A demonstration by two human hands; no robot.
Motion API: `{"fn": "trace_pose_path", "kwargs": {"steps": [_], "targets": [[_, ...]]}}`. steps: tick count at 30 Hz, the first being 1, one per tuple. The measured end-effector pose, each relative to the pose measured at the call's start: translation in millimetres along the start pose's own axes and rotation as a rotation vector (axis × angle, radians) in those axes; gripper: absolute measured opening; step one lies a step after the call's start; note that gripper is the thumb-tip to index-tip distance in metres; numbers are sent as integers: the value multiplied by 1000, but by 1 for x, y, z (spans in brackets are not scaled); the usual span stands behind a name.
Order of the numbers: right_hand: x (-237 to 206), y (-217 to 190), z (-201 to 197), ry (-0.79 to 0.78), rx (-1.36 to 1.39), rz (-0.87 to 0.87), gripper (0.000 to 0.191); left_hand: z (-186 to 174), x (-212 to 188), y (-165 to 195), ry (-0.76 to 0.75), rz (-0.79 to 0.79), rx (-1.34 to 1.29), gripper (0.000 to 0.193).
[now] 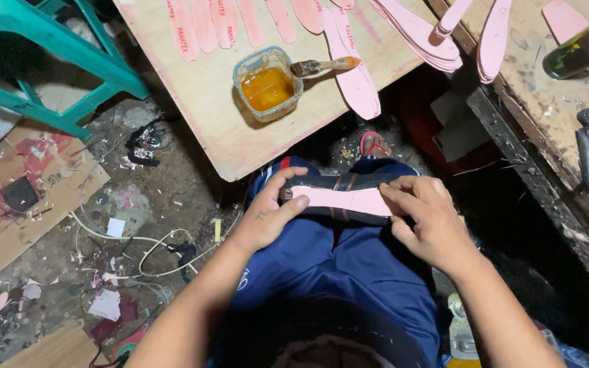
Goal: The person sits on the floor holding a shoe and hammers a pink insole board onto its sole with a hammer, pressing the insole to fit. They take new insole blanks from the workbench, position each on the shoe, and hammer them flat, working through several blanks one at a time.
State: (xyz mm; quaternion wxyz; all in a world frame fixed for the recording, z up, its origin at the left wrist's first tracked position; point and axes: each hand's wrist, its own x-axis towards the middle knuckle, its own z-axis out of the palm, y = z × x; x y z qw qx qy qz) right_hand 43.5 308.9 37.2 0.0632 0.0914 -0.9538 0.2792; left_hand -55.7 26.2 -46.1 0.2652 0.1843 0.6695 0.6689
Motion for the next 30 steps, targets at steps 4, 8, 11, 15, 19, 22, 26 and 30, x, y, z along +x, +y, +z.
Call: {"fn": "trace_pose_path", "kwargs": {"steps": [4, 8, 11, 15, 19, 22, 26, 30], "targets": [[2, 3, 2, 12, 18, -18, 54, 3, 4, -3, 17, -37, -61, 52], [0, 8, 5, 6, 23, 12, 56, 10, 5, -5, 73, -50, -74, 48], [-6, 16, 6, 65, 17, 48, 59, 12, 7, -5, 87, -61, -101, 46], [-26, 36, 11, 183, 87, 130, 66, 11, 10, -3, 67, -81, -95, 46], [-60, 62, 24, 396, 323, 348, 47, 13, 11, -5, 44, -102, -91, 47], [-77, 85, 37, 532, 576, 549, 14, 18, 11, -7, 39, -145, -120, 48], [-83, 98, 47, 530, 612, 611, 12, 23, 13, -8, 17, -145, -136, 49], [-76, 95, 51, 597, 752, 584, 11, 28, 15, -6, 14, -159, -179, 50]]}}
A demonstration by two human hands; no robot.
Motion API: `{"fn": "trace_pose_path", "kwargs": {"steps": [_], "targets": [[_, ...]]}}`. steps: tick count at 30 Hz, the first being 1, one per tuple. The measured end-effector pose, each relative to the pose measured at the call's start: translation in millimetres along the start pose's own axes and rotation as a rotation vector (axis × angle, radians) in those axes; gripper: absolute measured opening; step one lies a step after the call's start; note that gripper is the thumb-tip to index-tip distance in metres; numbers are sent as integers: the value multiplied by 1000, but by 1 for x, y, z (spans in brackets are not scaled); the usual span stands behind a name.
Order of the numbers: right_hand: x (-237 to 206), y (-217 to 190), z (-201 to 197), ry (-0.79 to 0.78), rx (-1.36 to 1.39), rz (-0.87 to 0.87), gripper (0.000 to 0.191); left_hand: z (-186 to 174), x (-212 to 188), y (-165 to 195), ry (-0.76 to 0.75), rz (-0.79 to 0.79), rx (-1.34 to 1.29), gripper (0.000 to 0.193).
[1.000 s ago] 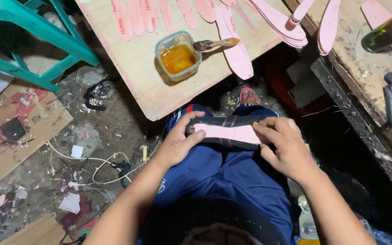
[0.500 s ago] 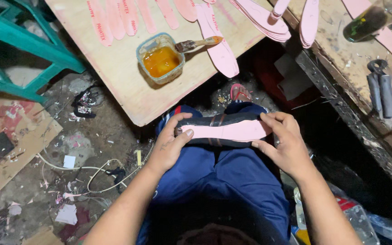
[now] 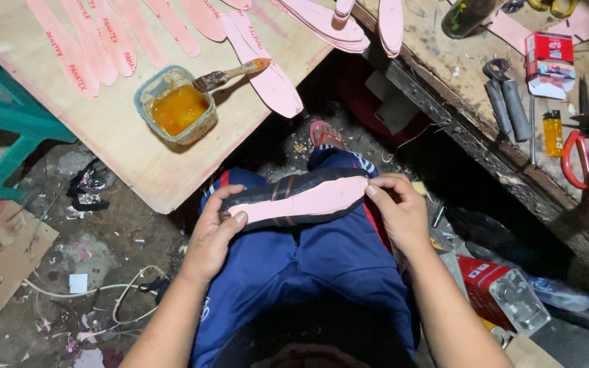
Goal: The person sits on the floor holding a shoe and hammers a pink insole board onto its sole with a hammer, pressing the insole to fit. They take new insole blanks from the workbench, position each on the shoe, and hammer them flat, working through several blanks one at a time.
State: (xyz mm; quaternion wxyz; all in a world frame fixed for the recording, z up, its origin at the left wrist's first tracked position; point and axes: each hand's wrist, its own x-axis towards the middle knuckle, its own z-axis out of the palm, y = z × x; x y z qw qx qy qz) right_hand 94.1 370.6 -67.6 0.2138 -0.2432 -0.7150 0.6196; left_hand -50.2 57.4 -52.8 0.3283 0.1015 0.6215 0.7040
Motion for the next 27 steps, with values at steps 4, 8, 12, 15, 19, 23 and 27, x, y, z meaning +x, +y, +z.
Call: {"fn": "trace_pose_path", "kwargs": {"steps": [4, 8, 12, 15, 19, 23, 27], "targets": [[3, -4, 4, 5, -63, 7, 9, 3, 2, 0, 10, 0, -10, 50], [7, -4, 3, 6, -171, -20, 11, 4, 3, 0, 4, 3, -14, 49], [8, -5, 4, 1, -193, -20, 12, 4, 4, 0, -3, 11, -30, 49], [8, -9, 4, 3, -209, -9, 11, 4, 4, 0, 2, -1, -15, 50], [8, -10, 3, -7, -149, 39, 11, 2, 4, 0, 6, -12, -11, 49], [7, -4, 5, -5, -125, 70, 12, 2, 3, -1, -3, -5, -16, 49], [8, -2, 10, 31, -161, 119, 23, 7, 4, 2, 11, 27, -7, 47]]}}
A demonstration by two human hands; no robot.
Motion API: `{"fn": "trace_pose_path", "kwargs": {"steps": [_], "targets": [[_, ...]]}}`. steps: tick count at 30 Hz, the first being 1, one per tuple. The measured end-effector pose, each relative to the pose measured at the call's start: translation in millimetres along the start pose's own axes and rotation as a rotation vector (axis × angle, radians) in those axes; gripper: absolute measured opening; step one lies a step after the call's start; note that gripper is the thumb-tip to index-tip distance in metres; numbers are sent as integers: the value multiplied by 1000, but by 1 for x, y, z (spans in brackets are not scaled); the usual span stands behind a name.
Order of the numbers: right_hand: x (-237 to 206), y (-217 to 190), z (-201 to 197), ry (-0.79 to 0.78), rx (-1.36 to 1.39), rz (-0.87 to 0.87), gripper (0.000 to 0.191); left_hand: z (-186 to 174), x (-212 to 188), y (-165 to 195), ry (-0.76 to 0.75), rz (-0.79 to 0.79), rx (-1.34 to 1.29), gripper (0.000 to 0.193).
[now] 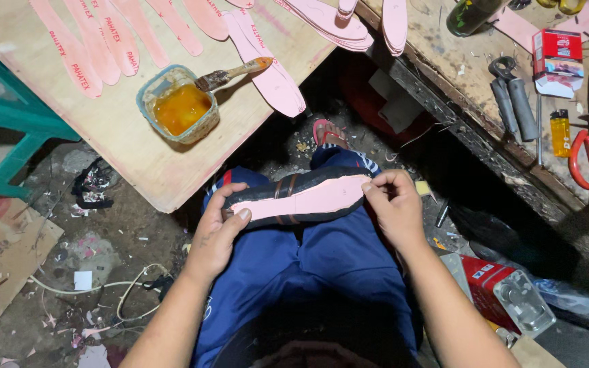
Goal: The person sits on the floor holding a shoe and hammers a pink insole board onto its sole with a hammer, pressing the insole to fit. They take new insole blanks from the workbench, position each on the shoe, and hammer them flat, working through several blanks one at a time.
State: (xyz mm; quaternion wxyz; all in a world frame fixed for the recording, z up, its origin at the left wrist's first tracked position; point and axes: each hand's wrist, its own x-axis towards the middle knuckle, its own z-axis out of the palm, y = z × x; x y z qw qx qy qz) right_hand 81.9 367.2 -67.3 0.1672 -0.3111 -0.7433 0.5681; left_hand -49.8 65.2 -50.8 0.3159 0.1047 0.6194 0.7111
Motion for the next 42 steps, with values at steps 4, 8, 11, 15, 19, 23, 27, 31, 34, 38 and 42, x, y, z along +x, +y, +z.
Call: {"fn": "trace_pose_path", "kwargs": {"steps": [4, 8, 11, 15, 19, 23, 27, 31, 34, 38, 42], "targets": [[-6, -23, 7, 37, -293, -270, 32, 6, 0, 12, 72, 15, 266, 45], [-17, -65, 26, -98, -586, -632, 59, 17, -5, 30, 86, 110, 481, 51], [-18, -90, 46, -235, -692, -662, 74, 29, -6, 41, 157, 198, 841, 59], [-13, -105, 59, -320, -685, -595, 73, 37, -1, 51, 211, 182, 906, 58], [-5, -108, 65, -333, -708, -529, 71, 36, 6, 52, 224, 60, 926, 54], [0, -110, 73, -348, -741, -414, 72, 37, 7, 48, 260, 152, 942, 55], [4, -111, 78, -317, -737, -403, 70, 36, 8, 46, 293, 170, 967, 55], [18, -103, 69, -415, -775, -383, 72, 33, 12, 49, 260, 180, 951, 55], [38, -91, 43, -475, -771, -342, 68, 31, 15, 53, 197, 77, 925, 59], [53, -67, -17, -391, -822, -227, 72, 31, 16, 54, 185, 61, 975, 59], [34, -39, -48, -375, -557, -182, 90, 33, 19, 50, 151, 76, 965, 59]]}}
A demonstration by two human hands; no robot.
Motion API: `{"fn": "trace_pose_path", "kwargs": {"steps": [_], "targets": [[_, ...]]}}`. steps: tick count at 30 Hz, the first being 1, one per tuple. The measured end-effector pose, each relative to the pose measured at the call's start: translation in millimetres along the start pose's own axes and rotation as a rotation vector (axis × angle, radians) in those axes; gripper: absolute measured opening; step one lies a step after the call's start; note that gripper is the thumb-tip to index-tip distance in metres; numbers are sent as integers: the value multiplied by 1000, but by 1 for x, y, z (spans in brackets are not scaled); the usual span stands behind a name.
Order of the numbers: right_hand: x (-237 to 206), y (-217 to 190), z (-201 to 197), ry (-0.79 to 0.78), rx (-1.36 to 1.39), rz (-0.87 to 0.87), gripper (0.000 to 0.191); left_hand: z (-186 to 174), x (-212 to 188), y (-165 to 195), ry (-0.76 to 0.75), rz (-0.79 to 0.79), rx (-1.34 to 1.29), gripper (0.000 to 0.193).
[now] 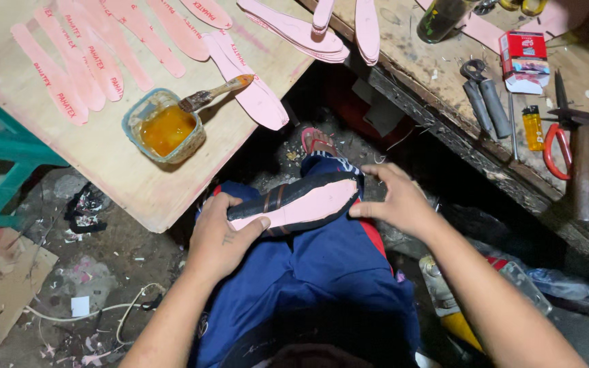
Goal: The person sits on the floor holding a shoe and hammers a pink insole board onto its sole with a hammer, pressing the insole to fit. They take new insole blanks from the workbench, position each on the shoe, and hammer them flat, working through several blanks one at a time.
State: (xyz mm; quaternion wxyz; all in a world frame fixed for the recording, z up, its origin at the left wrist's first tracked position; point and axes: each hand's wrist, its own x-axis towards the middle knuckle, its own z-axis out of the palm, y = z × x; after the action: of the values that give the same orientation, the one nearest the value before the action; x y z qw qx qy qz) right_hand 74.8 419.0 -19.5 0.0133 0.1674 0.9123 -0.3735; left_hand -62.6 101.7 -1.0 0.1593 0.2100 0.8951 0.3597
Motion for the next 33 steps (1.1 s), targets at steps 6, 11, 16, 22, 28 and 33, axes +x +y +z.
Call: {"fn": "trace_pose_path", "kwargs": {"steps": [6, 11, 16, 22, 28, 33], "targets": [[-11, 4, 60, 225, 685, 253, 81, 12, 3, 3, -12, 71, -39, 56], [3, 19, 65, 257, 1111, 321, 50, 21, -1, 12, 32, 113, -47, 55], [-1, 36, 54, 296, 716, 164, 35, 28, -1, 18, -109, -172, -204, 57], [-23, 51, -16, 570, -148, -110, 46, 27, 5, 15, -155, -150, -330, 51], [-79, 150, -165, 813, -751, 436, 50, 29, -3, 4, -22, -292, -535, 53], [-94, 196, -190, 682, -522, 550, 64, 25, -9, -6, 28, -267, -607, 49]]}}
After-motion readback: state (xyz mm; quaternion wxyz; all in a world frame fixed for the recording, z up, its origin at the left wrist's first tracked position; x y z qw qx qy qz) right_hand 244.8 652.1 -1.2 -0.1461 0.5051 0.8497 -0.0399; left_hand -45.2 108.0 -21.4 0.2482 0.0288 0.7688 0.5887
